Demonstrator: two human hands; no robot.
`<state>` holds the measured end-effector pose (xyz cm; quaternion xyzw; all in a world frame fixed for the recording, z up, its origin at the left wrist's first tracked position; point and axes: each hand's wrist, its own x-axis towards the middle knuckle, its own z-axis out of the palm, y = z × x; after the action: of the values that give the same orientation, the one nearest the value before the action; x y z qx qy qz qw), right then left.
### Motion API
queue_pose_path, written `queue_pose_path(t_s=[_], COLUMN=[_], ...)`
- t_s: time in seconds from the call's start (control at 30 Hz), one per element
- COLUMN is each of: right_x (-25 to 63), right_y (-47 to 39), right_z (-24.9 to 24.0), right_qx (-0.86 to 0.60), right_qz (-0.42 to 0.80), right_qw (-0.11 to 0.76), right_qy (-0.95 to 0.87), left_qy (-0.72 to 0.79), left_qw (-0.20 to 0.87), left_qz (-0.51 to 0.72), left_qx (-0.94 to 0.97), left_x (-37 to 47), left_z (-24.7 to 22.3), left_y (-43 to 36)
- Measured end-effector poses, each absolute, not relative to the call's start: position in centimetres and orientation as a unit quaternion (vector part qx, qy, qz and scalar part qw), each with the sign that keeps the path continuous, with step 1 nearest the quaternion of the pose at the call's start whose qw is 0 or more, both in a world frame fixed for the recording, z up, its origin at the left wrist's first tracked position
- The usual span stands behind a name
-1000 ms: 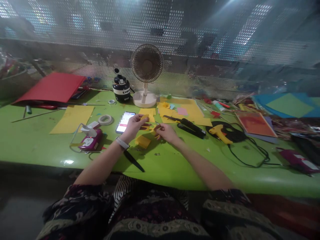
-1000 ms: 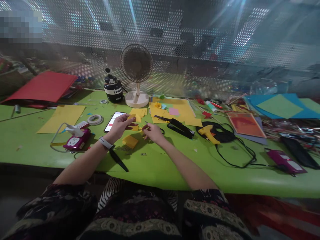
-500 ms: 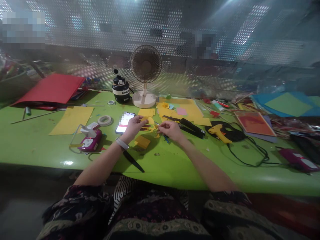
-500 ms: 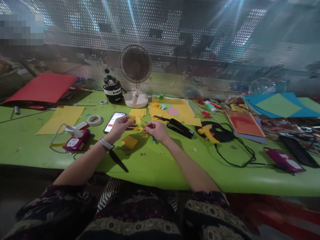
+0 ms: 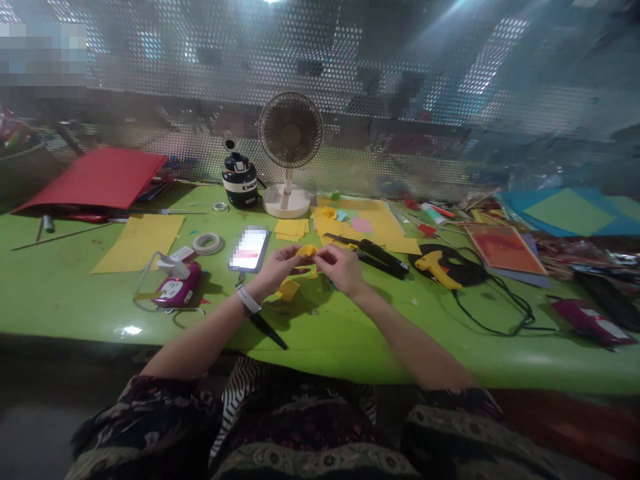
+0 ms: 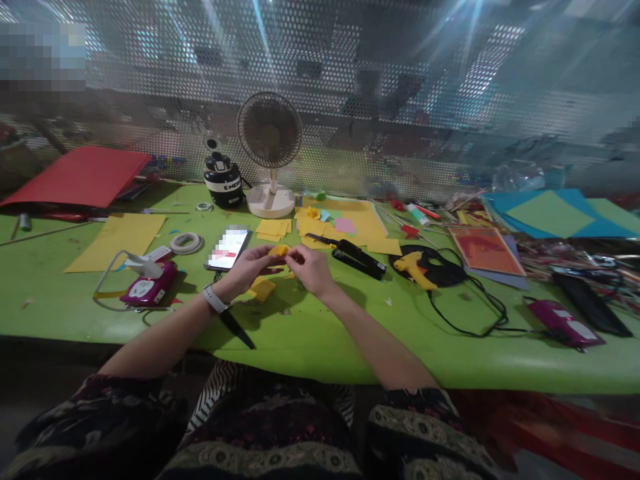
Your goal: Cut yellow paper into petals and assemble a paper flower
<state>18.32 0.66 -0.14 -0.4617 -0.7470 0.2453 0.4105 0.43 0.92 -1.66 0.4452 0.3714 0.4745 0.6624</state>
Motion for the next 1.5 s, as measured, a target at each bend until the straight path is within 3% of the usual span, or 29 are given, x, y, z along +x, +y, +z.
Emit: queue_pose_path(t_s=[0.43,1.17,1.33,1.5], right_x=[18.5,18.9,19.1,19.1], right_y=[0.6,0.5,0.6,1.1], right_z=[-0.8,0.5,0.9,0.9], right_qx=[-0.434,-0.412,-0.46,-0.532], right_qz=[0.088,0.186,0.241,0.217], right_qw=[0.317,0.332,0.331,0.367], right_qy=[-0.839,-0.828,-0.788,-0.731], left_qy=[0.373,0.369,0.356,0.343], left_qw=[0.646,0.66,0.67,0.668], left_qz=[0.46,0.464,0.445,0.453], left_qx=[0.481,0.462,0.475,0.48], left_x=[0.2,-0.1,-0.1,-0.1], left_z=[-1.3,-1.7,-1.3,-1.1], left_y=[0.6,1.2,1.2,1.1])
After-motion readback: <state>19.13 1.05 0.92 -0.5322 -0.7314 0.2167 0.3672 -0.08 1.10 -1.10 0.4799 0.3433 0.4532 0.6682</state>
